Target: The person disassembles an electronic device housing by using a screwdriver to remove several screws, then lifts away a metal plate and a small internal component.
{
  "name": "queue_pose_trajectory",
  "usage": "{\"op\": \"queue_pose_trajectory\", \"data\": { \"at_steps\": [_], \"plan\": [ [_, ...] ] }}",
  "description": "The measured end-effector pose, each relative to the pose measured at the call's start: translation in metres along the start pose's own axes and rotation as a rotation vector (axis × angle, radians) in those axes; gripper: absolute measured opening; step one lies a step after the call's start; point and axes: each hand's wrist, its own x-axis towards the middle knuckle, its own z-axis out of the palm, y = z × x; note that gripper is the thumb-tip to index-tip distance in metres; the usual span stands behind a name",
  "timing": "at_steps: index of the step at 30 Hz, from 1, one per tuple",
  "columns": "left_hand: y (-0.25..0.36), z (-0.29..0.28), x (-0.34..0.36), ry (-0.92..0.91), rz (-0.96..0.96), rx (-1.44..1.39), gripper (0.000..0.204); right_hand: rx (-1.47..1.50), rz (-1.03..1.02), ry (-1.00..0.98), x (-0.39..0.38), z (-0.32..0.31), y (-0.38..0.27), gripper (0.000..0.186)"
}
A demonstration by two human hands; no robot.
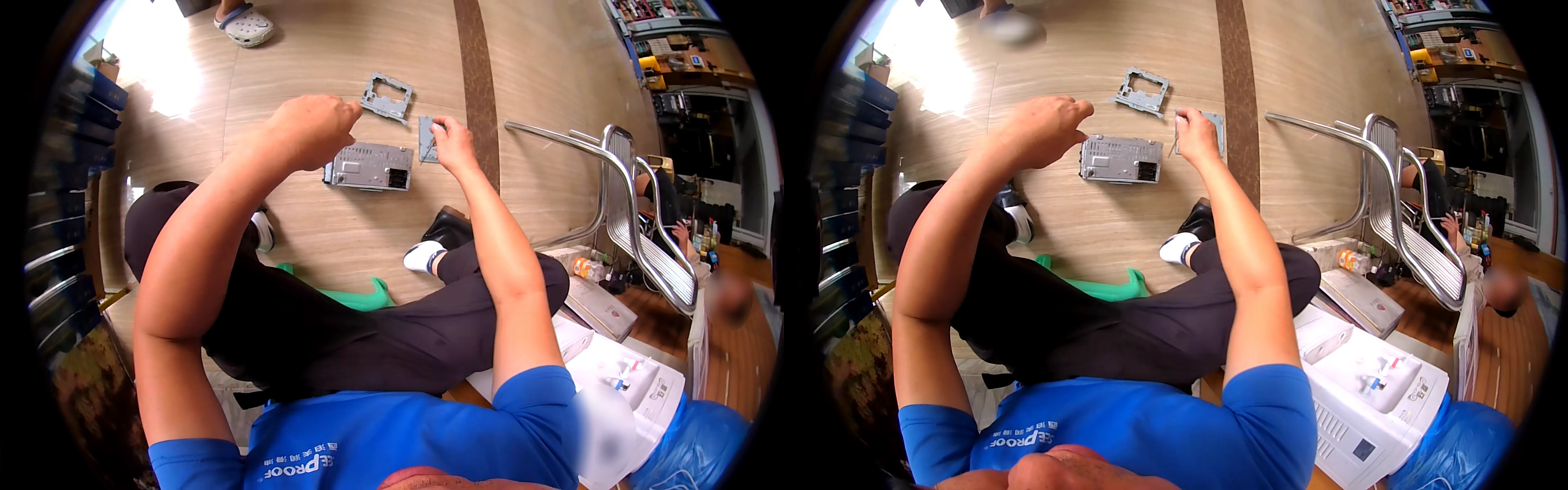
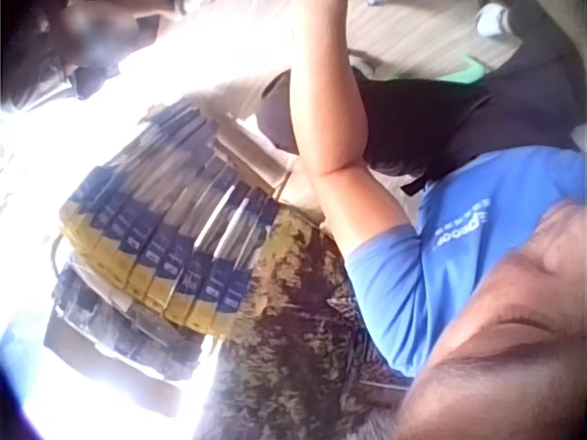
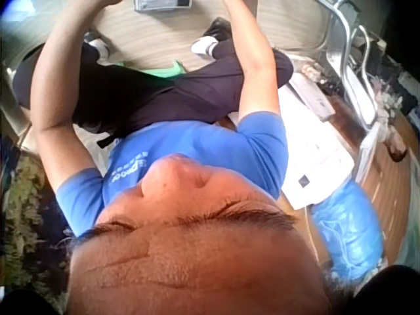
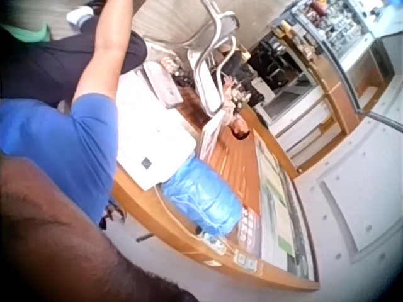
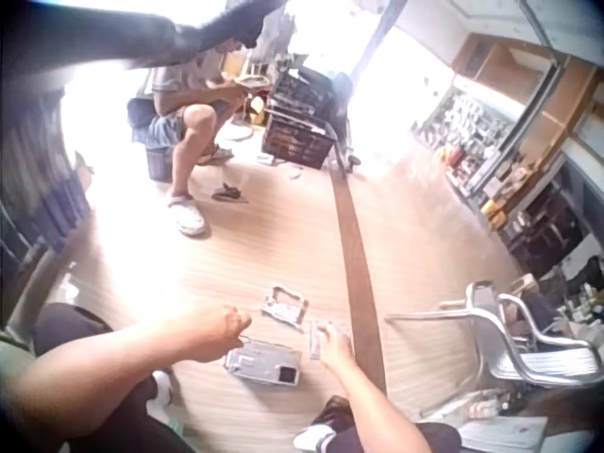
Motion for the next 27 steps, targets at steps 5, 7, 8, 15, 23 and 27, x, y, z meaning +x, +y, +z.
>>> {"op": "queue_pose_trajectory", "data": {
  "at_steps": [5,7,8,15,23,27],
  "plan": [
    [-0.012,0.007,-0.017,-0.017,-0.038,0.007,0.028,-0.081,-0.167,-0.130,-0.060,-0.061,-0.091,0.020],
    [-0.019,0.015,-0.021,-0.022,-0.037,0.027,0.028,-0.069,-0.227,-0.151,-0.079,-0.074,-0.115,0.020],
    [-0.021,0.020,-0.025,-0.053,-0.055,0.051,0.028,-0.063,-0.226,-0.150,-0.091,-0.079,-0.128,0.020],
    [-0.036,0.094,-0.025,-0.303,-0.039,0.064,0.027,0.136,-0.179,-0.204,-0.113,-0.014,-0.109,0.019],
    [-0.047,0.157,-0.016,-0.608,-0.055,0.080,0.033,0.091,-0.348,-0.312,-0.112,0.040,-0.078,0.022],
    [-0.046,0.155,-0.006,-0.603,-0.056,0.060,0.041,0.043,-0.367,-0.350,-0.113,0.045,-0.082,0.021]
  ]
}}
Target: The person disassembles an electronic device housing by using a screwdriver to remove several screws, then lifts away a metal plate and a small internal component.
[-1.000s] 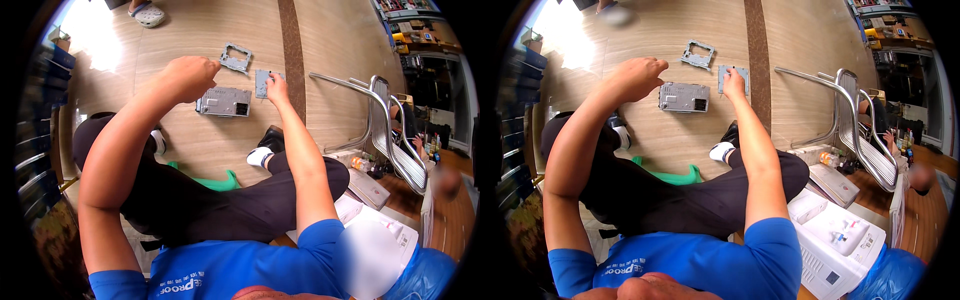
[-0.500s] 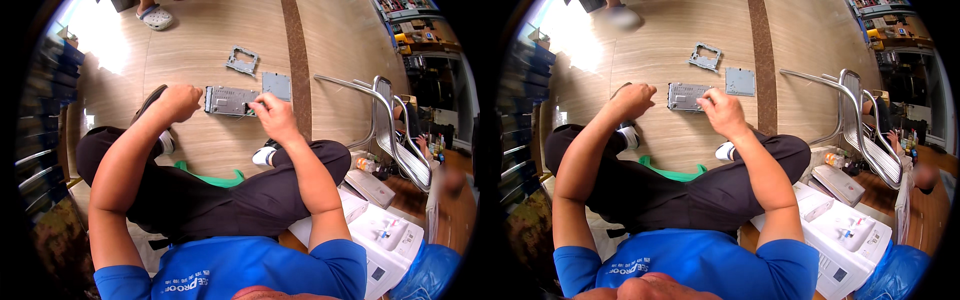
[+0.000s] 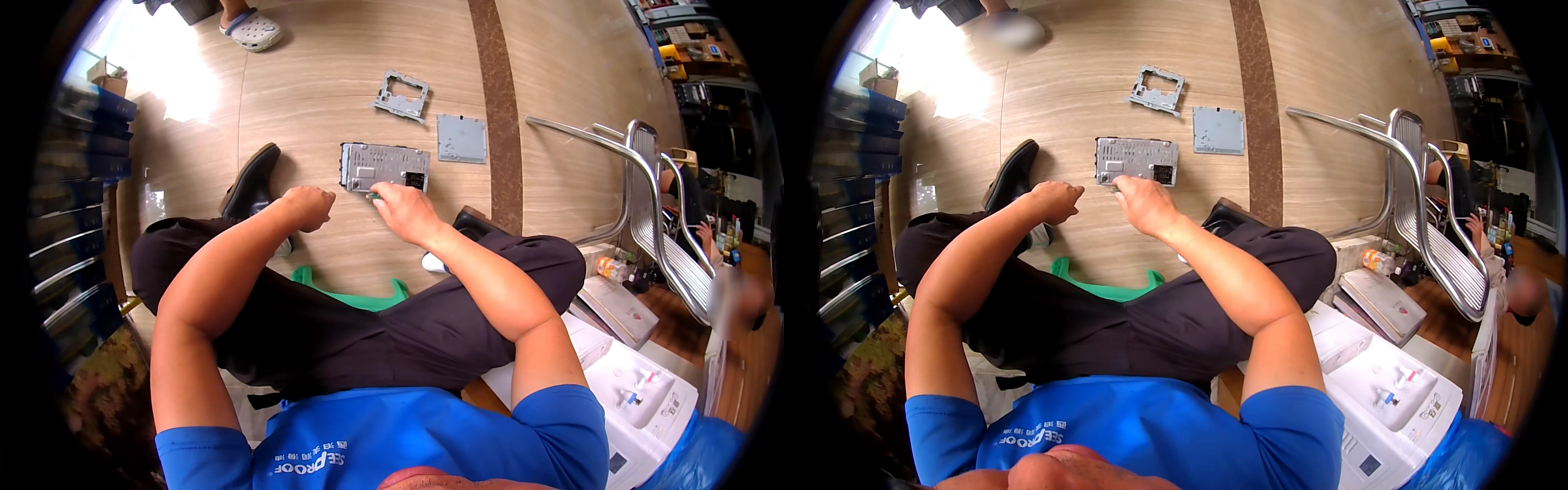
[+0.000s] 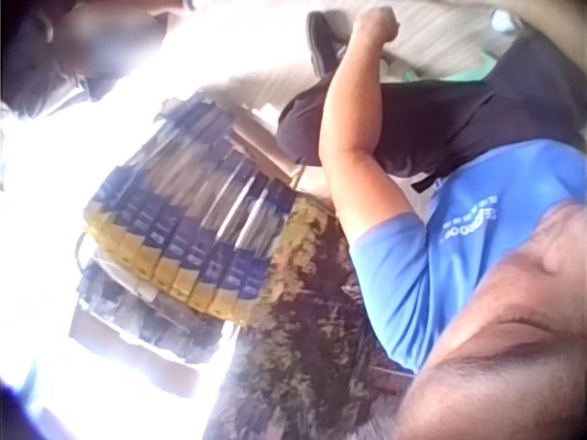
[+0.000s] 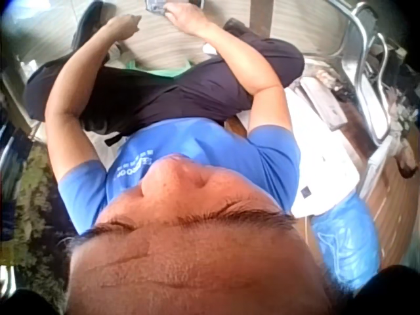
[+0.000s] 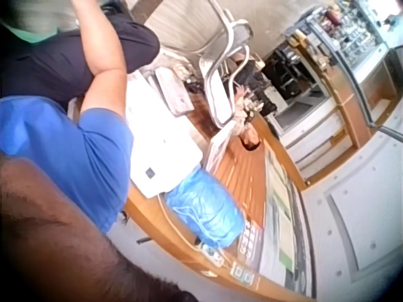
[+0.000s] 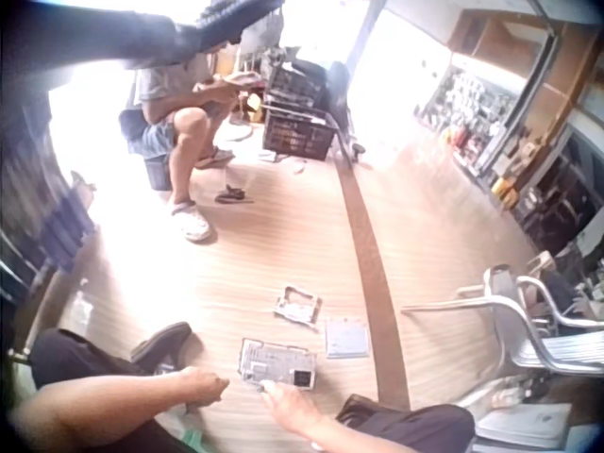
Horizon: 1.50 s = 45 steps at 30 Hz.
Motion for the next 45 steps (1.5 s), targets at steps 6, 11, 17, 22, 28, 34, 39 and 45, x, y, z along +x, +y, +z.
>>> {"op": "queue_pose_trajectory", "data": {
  "at_steps": [6,11,17,22,28,34,39,45],
  "plan": [
    [0.003,-0.010,0.005,-0.031,-0.057,-0.084,0.070,0.004,-0.002,-0.024,0.003,-0.001,0.009,0.020],
    [-0.009,0.002,0.014,0.005,-0.001,-0.175,0.078,0.107,0.042,0.035,0.011,-0.006,0.007,0.018],
    [-0.012,0.006,0.020,0.050,0.036,-0.248,0.077,0.109,0.001,0.084,0.016,0.000,0.007,0.018],
    [-0.011,0.004,0.016,0.036,0.024,-0.255,0.078,0.096,0.001,0.056,0.018,0.000,0.003,0.018],
    [-0.003,-0.005,0.010,-0.046,-0.056,-0.233,0.075,0.050,-0.026,0.047,0.019,0.002,0.003,0.018],
    [-0.004,-0.004,0.011,-0.001,-0.009,-0.210,0.076,0.034,-0.024,0.049,0.023,0.004,0.001,0.017],
    [0.002,-0.015,0.007,-0.067,-0.059,-0.215,0.075,0.027,-0.012,0.050,0.024,0.004,0.001,0.017],
    [-0.001,-0.011,0.011,-0.077,-0.058,-0.201,0.076,0.047,-0.026,0.048,0.025,0.004,0.001,0.017]
  ]
}}
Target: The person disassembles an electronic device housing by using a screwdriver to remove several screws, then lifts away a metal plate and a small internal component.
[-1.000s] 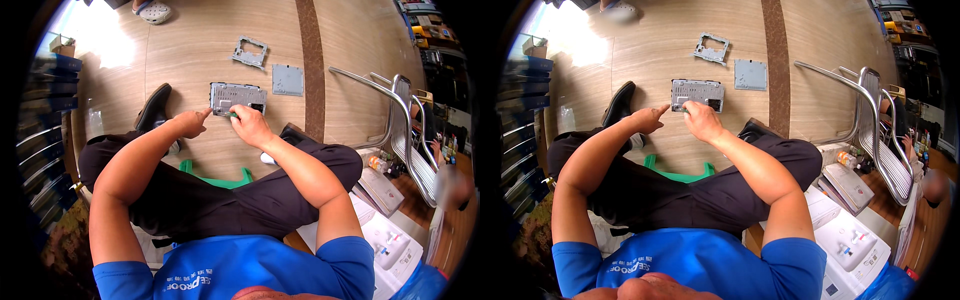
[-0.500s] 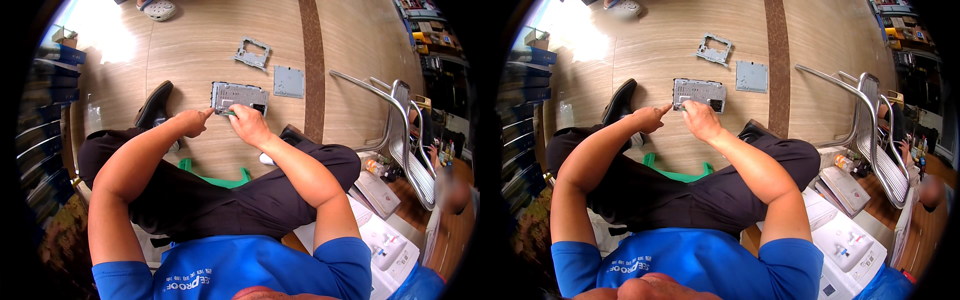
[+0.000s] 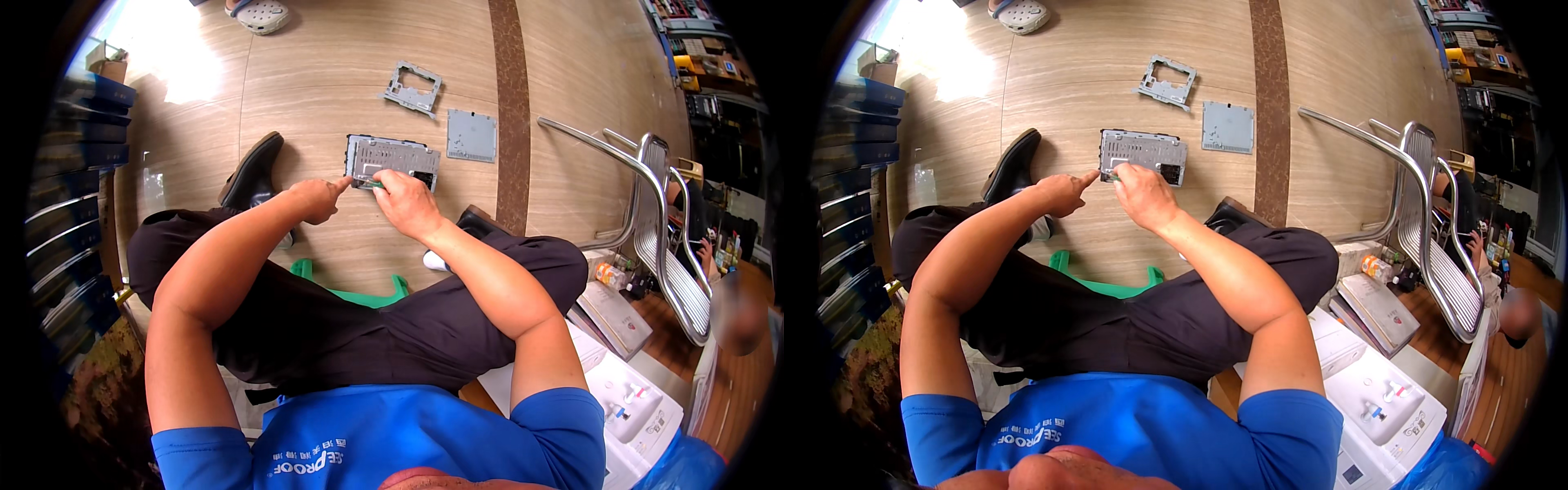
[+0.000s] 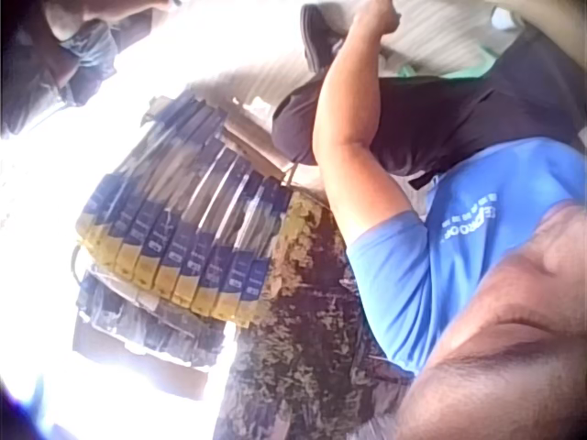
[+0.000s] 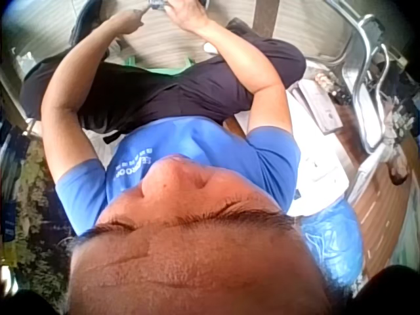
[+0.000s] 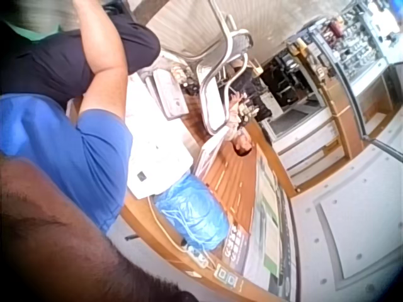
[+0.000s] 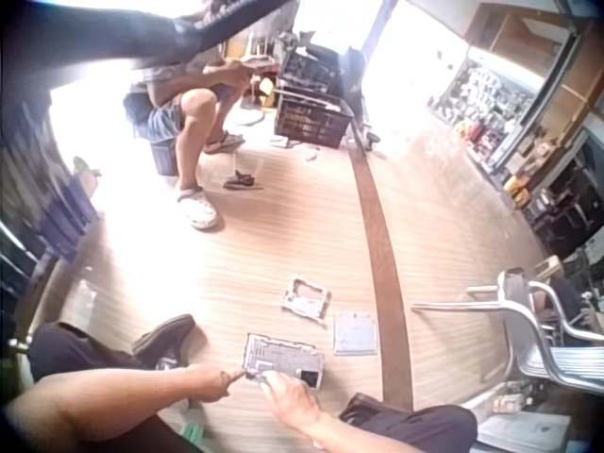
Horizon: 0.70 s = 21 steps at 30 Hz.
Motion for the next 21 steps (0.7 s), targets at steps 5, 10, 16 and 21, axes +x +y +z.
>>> {"op": "queue_pose_trajectory", "data": {
  "at_steps": [5,10,16,21],
  "plan": [
    [-0.008,0.010,0.009,0.048,0.052,0.026,0.080,-0.031,-0.072,0.023,0.000,0.003,0.004,0.018],
    [-0.012,0.015,0.011,0.064,0.064,0.029,0.081,-0.115,-0.110,0.006,-0.001,0.001,-0.001,0.017],
    [-0.007,0.010,0.010,0.072,0.068,0.029,0.080,-0.136,-0.106,0.014,0.000,0.003,0.002,0.018],
    [-0.013,0.010,0.013,0.106,0.108,-0.159,0.068,-0.227,-0.180,0.035,0.000,0.010,-0.003,0.019]
  ]
}}
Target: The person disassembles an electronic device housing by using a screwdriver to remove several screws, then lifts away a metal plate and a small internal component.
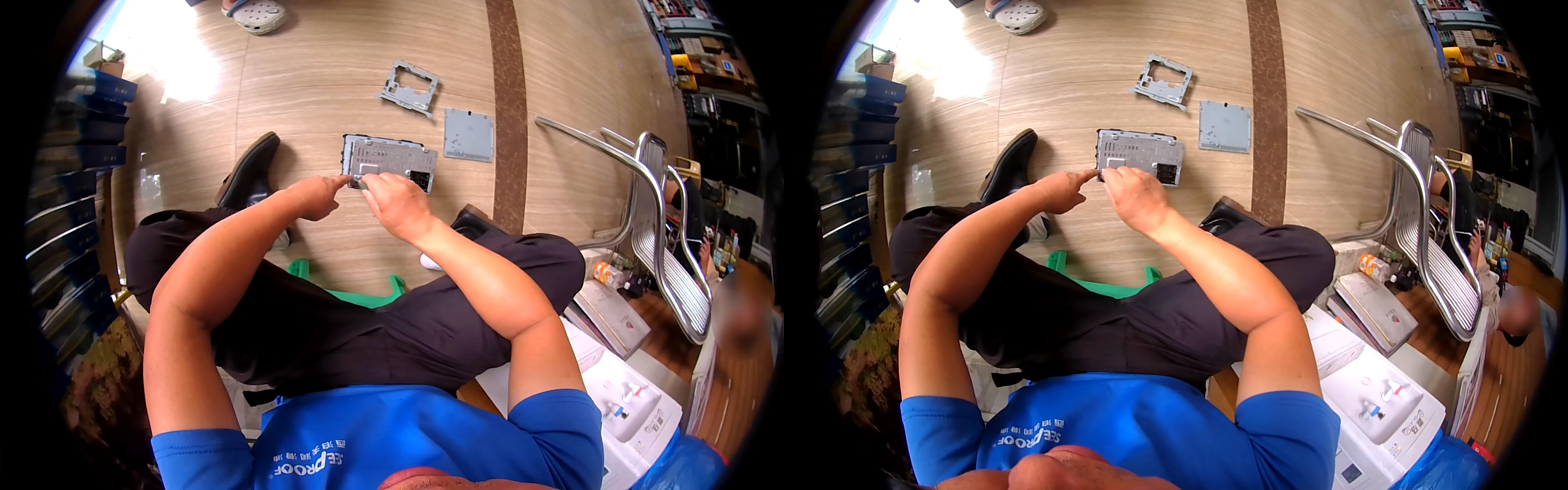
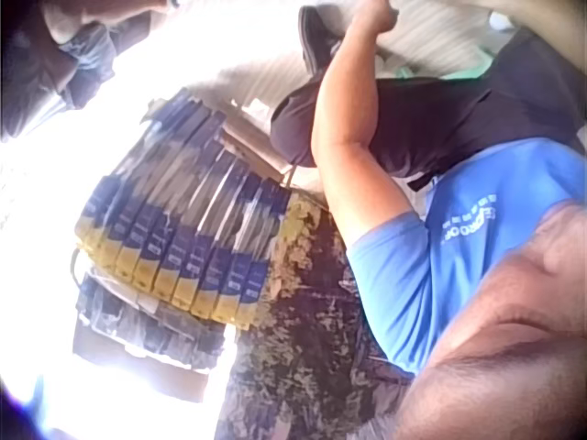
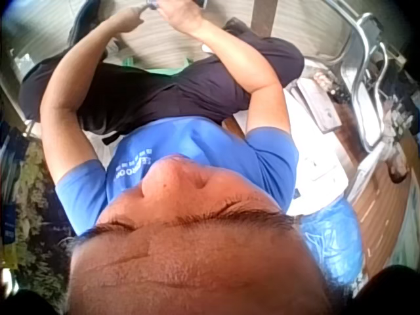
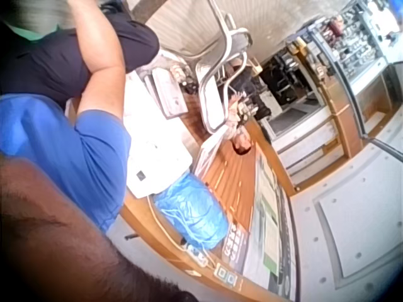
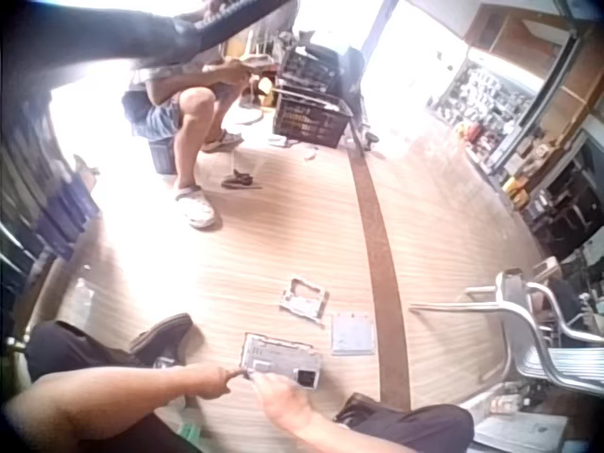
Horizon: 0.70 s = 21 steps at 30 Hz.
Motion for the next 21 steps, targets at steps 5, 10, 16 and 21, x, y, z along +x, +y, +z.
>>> {"op": "queue_pose_trajectory", "data": {
  "at_steps": [5,10,16,21],
  "plan": [
    [-0.001,0.003,0.011,0.057,0.018,-0.055,0.061,-0.095,-0.100,0.039,0.002,0.002,0.001,0.005],
    [-0.006,0.008,0.022,0.083,0.059,-0.043,0.053,-0.098,-0.106,0.029,0.004,0.008,-0.003,0.003],
    [0.000,0.004,0.025,0.104,0.034,-0.042,0.040,-0.063,-0.087,-0.036,0.007,0.004,-0.002,0.004],
    [-0.004,0.006,0.023,0.130,0.045,-0.018,0.033,-0.034,-0.093,-0.089,0.012,0.000,-0.002,0.011]
  ]
}}
